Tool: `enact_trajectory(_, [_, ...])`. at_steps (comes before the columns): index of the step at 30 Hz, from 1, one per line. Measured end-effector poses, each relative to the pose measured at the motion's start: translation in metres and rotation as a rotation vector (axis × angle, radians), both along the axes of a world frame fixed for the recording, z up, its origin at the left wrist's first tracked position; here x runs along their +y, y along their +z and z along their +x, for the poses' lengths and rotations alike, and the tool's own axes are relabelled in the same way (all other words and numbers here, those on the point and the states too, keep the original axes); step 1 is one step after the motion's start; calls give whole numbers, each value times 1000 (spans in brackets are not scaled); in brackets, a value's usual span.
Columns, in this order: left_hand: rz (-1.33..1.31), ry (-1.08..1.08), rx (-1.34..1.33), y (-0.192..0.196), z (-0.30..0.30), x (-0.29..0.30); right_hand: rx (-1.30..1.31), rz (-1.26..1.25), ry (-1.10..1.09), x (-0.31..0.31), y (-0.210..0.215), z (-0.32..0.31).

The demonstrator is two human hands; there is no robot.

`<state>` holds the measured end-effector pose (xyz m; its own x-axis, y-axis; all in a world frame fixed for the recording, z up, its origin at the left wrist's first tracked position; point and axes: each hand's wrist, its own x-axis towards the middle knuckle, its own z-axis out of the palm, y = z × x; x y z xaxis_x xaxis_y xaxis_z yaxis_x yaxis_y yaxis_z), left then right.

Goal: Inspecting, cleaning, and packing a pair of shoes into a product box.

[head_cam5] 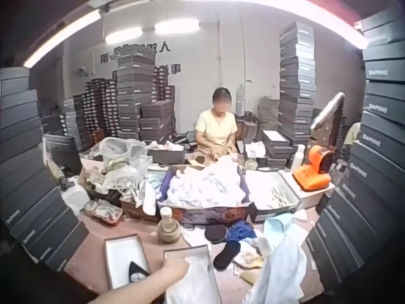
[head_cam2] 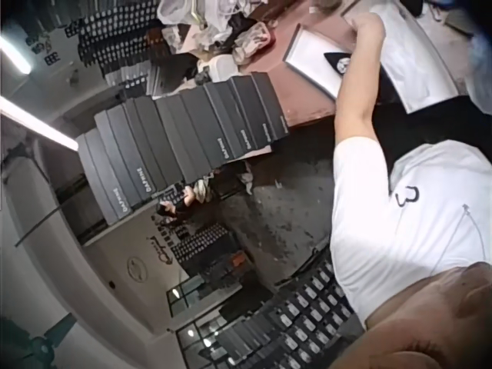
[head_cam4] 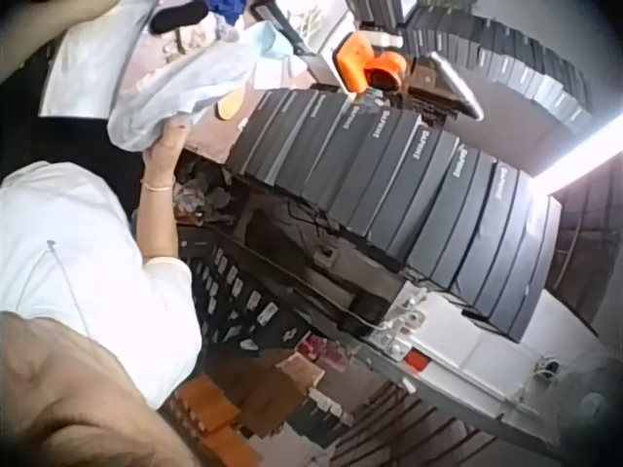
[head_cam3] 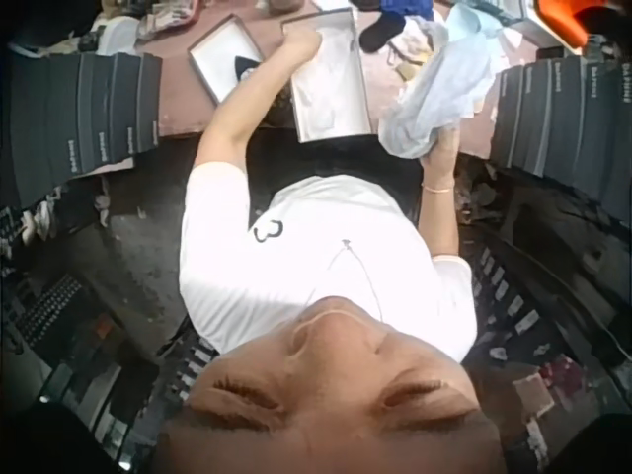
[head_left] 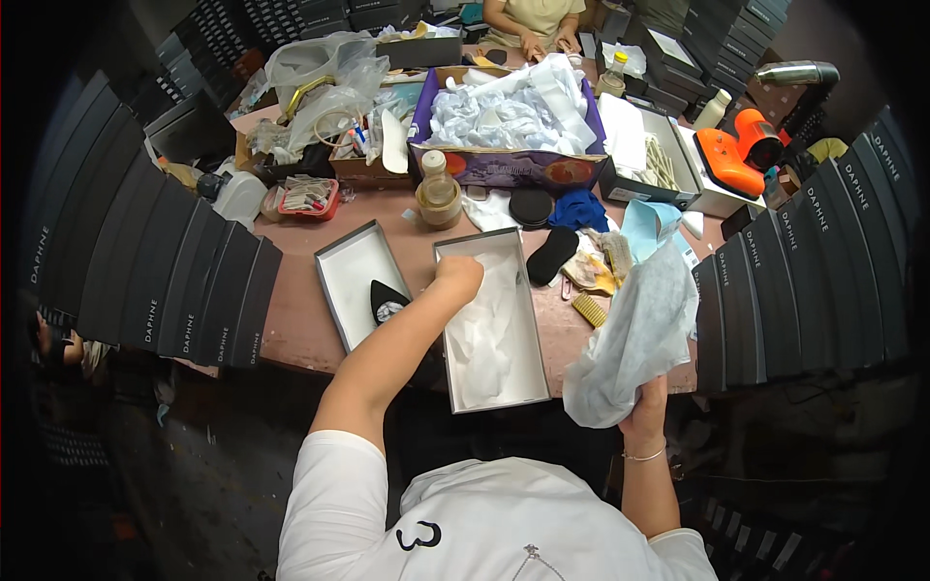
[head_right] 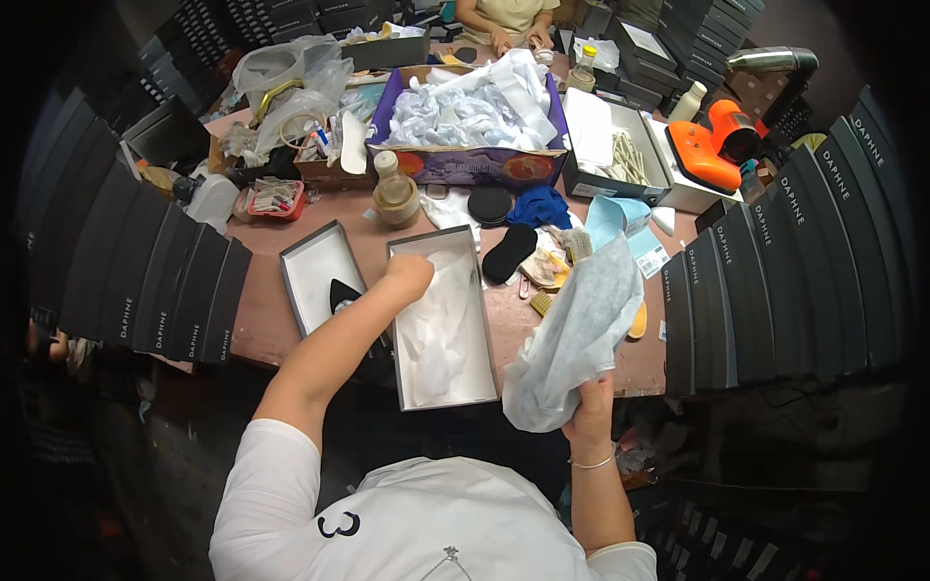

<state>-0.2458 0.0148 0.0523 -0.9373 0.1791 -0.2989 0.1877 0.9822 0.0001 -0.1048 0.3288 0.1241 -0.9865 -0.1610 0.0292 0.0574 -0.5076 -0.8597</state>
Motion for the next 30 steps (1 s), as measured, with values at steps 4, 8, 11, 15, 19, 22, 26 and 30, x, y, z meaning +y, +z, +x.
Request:
enact_trajectory(4, [110,165,344,75,-23,-17,-76,-2,14,-15,7,-11])
enact_trajectory(8, [595,-27,991,199,18,-81,-61,362,353,-75,-29,-43])
enact_trajectory(11, [545,7,1070,241,63,-103,247,1310,685,-121,-90,-57])
enact_trajectory(15, [499,239,1128,238,134,-155,685,1815,469,-149,-61,-43])
enact_trajectory(19, [400,385,1225,203,171,-182,985,1188,521,-174,-9,-29])
enact_trajectory(22, [394,336,1194,158,172,-191,961,1196,705,-217,-56,-9])
enact_trajectory(26, [525,413,1176,137,176,-183,877,1268,679,-243,-69,-1])
enact_trajectory(30, [1231,625,1160,104,161,-193,602,894,758,-208,-35,-6])
